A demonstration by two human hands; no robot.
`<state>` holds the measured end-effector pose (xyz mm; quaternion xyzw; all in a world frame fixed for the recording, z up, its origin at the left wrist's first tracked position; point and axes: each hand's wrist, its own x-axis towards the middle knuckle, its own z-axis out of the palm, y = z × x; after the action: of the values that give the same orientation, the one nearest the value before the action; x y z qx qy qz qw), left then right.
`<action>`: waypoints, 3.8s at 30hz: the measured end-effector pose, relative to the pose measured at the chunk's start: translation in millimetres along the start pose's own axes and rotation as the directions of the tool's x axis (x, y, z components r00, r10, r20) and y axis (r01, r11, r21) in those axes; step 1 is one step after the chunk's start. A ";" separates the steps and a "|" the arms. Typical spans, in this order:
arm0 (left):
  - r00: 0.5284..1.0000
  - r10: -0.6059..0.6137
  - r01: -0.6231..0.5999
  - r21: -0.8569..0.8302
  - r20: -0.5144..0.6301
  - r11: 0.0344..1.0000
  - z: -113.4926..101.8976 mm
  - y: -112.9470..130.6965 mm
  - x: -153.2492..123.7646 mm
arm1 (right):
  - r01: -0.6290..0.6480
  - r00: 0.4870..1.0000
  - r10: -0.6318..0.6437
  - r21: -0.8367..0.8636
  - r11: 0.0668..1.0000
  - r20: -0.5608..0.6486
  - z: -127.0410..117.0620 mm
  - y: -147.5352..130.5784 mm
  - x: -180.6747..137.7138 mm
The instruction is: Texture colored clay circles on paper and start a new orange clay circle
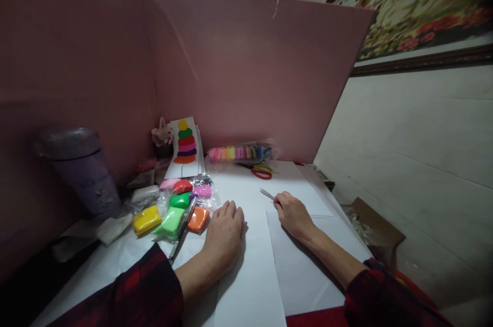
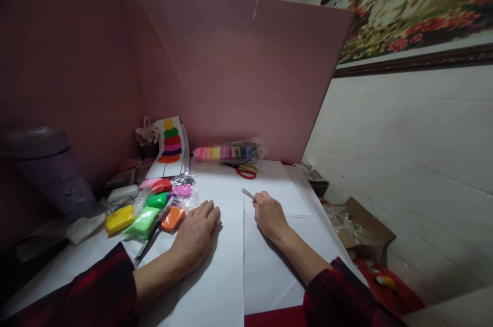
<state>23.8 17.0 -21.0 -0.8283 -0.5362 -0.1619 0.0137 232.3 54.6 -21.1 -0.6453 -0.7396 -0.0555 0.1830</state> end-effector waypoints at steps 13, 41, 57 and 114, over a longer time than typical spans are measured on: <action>1.000 0.007 -0.006 0.015 -0.005 1.000 0.8 -0.2 0.7 | -0.013 1.000 0.014 0.063 0.998 -0.018 4.0 4.4 1.6; 1.000 0.007 -0.007 0.020 -0.002 1.000 1.3 0.0 2.5 | -0.002 1.000 0.004 0.093 0.996 -0.022 6.0 7.6 5.4; 1.000 0.007 -0.007 0.014 0.001 1.000 0.9 -0.2 2.0 | 0.001 1.000 0.002 0.105 0.994 -0.024 3.2 7.9 2.8; 1.000 0.005 -0.005 -0.013 -0.011 1.000 2.3 -0.4 1.6 | 0.013 1.000 -0.013 0.131 0.991 0.000 -3.1 5.5 2.6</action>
<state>24.6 19.0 -22.8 -0.8289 -0.5328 -0.1700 0.0117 238.0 56.9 -18.3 -0.6270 -0.7461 -0.0077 0.2241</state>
